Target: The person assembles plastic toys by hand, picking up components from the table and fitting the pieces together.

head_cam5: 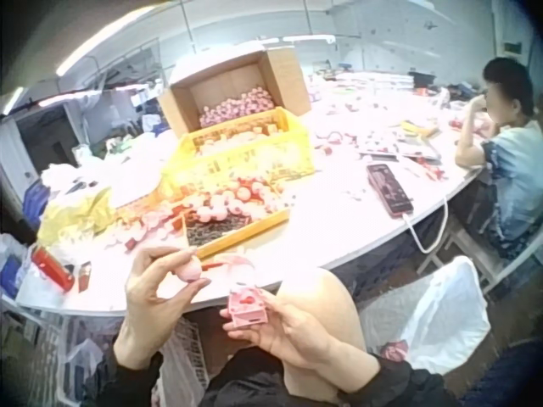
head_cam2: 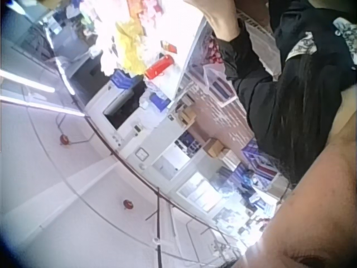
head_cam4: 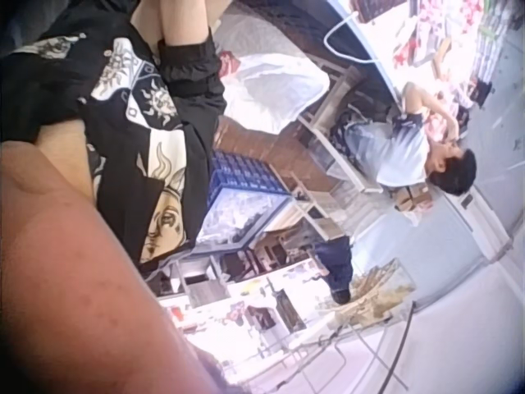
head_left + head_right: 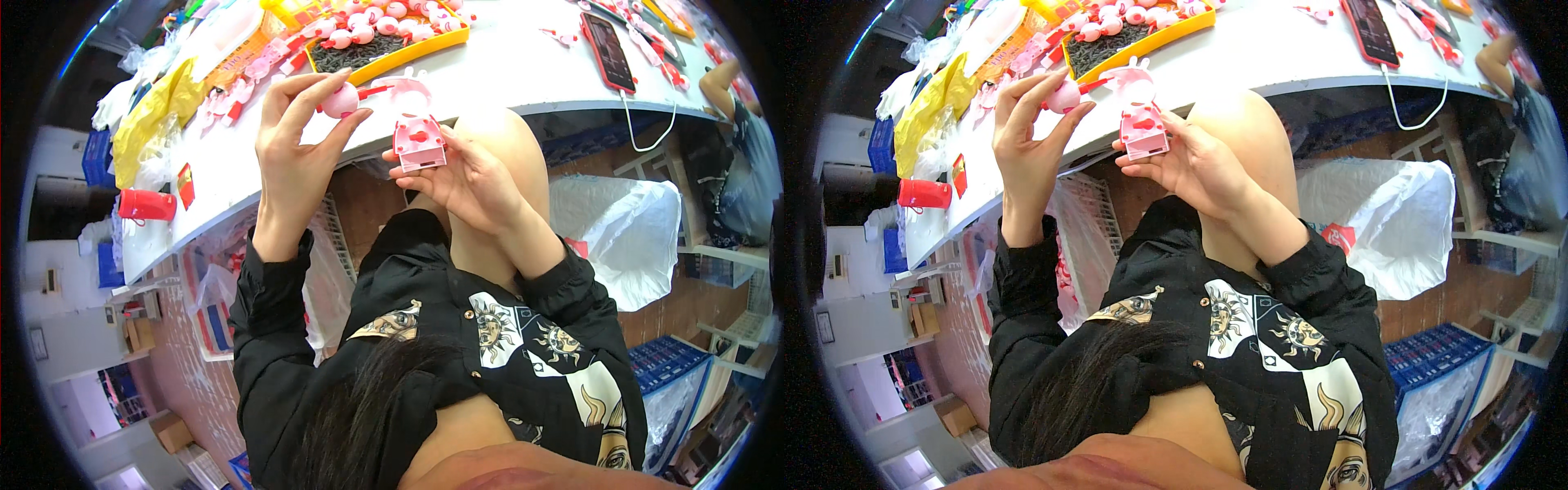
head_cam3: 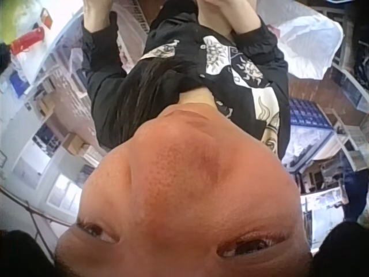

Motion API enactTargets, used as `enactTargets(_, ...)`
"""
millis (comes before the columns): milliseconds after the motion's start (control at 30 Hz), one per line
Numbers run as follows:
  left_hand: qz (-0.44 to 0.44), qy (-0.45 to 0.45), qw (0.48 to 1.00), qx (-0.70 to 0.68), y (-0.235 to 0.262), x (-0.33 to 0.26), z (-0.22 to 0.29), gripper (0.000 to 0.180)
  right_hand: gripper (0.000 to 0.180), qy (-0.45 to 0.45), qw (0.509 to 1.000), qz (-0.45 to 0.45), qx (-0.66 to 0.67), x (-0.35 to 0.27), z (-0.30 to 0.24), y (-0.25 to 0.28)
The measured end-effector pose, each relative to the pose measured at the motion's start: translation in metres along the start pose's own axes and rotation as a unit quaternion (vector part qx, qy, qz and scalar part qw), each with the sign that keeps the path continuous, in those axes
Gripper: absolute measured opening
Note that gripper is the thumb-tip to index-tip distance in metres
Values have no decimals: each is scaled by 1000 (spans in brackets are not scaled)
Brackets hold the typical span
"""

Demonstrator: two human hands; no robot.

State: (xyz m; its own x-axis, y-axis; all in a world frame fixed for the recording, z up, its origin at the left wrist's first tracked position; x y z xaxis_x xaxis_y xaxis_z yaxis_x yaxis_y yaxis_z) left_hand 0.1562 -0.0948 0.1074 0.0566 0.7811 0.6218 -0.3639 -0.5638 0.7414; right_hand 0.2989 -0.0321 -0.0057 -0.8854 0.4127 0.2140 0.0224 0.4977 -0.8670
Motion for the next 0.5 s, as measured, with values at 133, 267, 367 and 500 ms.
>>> enactTargets(133,35,29,996,-75,-1,-2,-6,50,45,-3,1000,-2,-11,0,0,-1)
enactTargets(267,47,32,995,-83,-3,-1,-6,45,46,0,1000,-10,-8,0,-1,-2)
enactTargets(367,56,41,994,-89,-4,-1,-6,41,46,-5,1000,-2,-1,0,-1,-1)
enactTargets(500,56,46,993,-96,-5,-2,-8,41,45,1,1000,-9,-5,-1,-2,0)
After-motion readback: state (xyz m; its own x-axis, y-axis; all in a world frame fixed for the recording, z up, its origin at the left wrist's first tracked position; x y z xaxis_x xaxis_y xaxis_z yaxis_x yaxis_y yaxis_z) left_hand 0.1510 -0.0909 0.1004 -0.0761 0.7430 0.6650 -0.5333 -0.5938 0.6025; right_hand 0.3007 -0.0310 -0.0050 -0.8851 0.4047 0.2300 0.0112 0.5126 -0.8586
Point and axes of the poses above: each hand's wrist, its own x-axis towards the middle knuckle, its own y-axis out of the back of the hand, z = x × y, the point moved 4 cm from there along x, towards the middle knuckle, and after that the axes turned 7 degrees about -z, right-handed, at the moved point
